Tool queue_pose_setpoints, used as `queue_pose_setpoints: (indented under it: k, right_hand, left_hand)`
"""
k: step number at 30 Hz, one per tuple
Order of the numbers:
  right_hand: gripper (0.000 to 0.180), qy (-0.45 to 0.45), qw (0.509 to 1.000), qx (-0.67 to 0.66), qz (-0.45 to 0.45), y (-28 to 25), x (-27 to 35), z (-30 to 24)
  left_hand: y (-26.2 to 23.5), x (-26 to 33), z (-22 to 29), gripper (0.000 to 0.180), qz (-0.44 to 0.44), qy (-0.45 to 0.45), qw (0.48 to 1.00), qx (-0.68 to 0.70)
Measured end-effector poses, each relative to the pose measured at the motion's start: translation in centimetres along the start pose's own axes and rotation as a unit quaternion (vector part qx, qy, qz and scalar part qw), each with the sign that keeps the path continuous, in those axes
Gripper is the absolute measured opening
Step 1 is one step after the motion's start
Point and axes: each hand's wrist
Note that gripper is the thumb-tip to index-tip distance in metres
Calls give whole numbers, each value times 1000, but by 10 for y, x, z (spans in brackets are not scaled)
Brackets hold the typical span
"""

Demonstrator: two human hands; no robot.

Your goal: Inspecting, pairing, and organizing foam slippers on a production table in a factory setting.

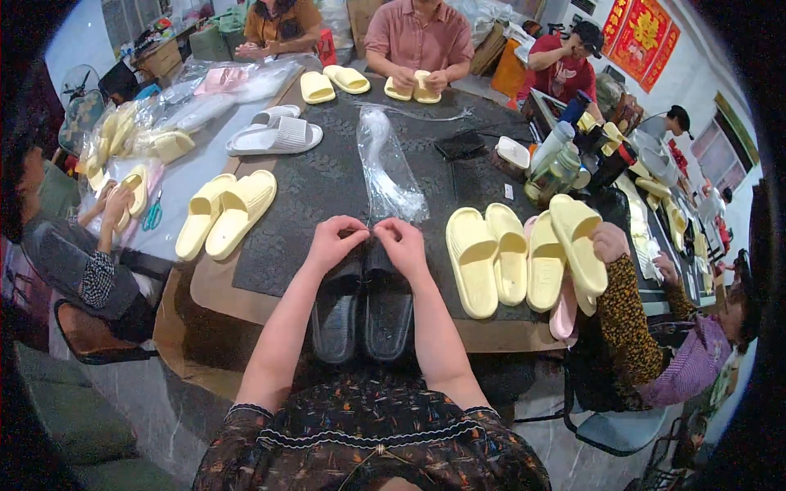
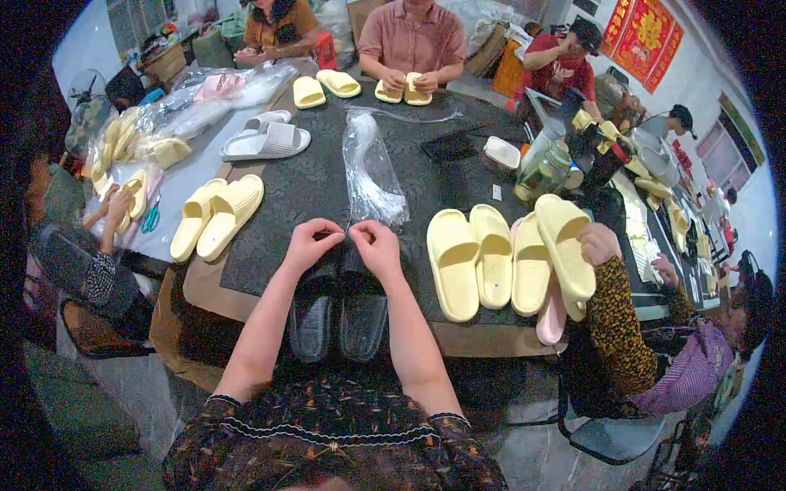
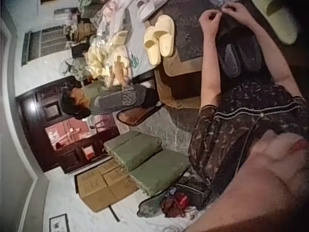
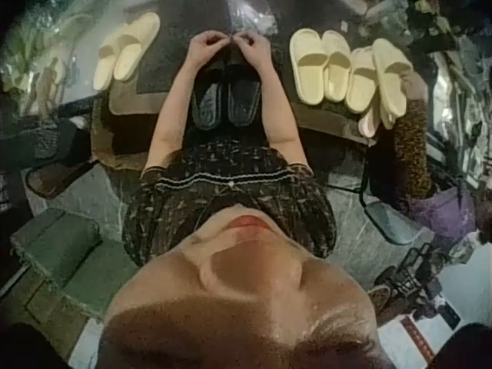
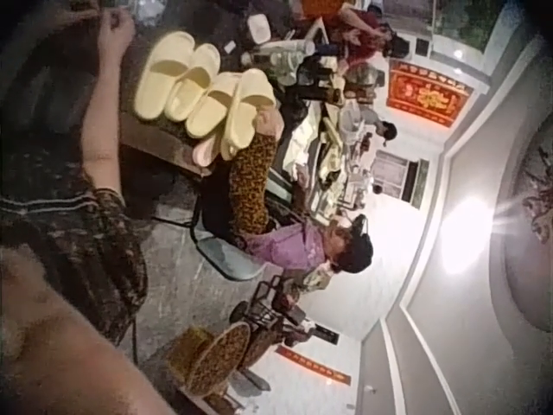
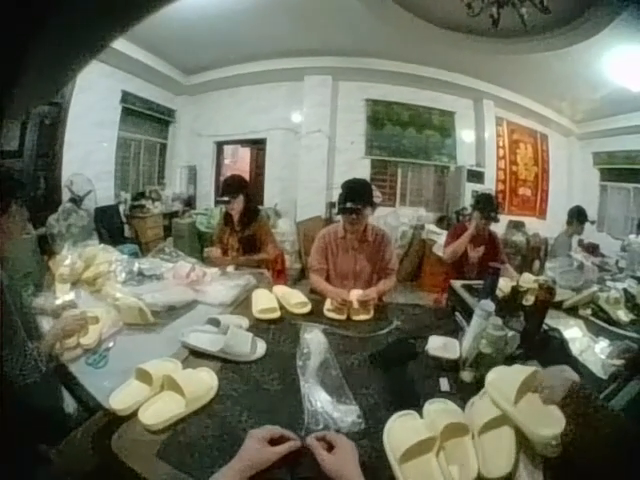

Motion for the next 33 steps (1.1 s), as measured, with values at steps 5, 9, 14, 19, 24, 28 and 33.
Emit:
queue_pose_setpoints:
  k: [5, 9, 14, 19, 24, 28, 33]
  right_hand:
    - [18, -29, 998, -7, 56, -1, 0, 2]
    - [22, -22, 999, 31, -25, 1, 0, 2]
    - [20, -14, 999, -8, 30, 1, -1, 3]
    - [18, -19, 1000, 8, -24, 2, -1, 5]
    - [16, 31, 999, -28, 21, 1, 0, 3]
    - [16, -39, 999, -20, -1, 3, 0, 2]
    - [17, -4, 999, -29, 14, 1, -1, 1]
  left_hand:
    - [-1, 1, 5, 13, 33, -45, 998, 43]
    - [-1, 1, 4, 14, -13, 7, 1000, -17]
    - [-2, 1, 2, 14, 47, -6, 999, -4]
    - [-1, 1, 1, 13, 7, -11, 1000, 9]
    - [-1, 1, -5, 11, 47, 1, 999, 23]
    - [-5, -1, -9, 11, 55, -23, 997, 56]
    - [-6, -1, -6, 10, 1, -17, 998, 64]
Point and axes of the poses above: each hand's wrist, its own x-axis away from the middle knuckle, its own y-axis out of the palm, z = x × y, and after that the axes turned 2 degrees about y, right-handed
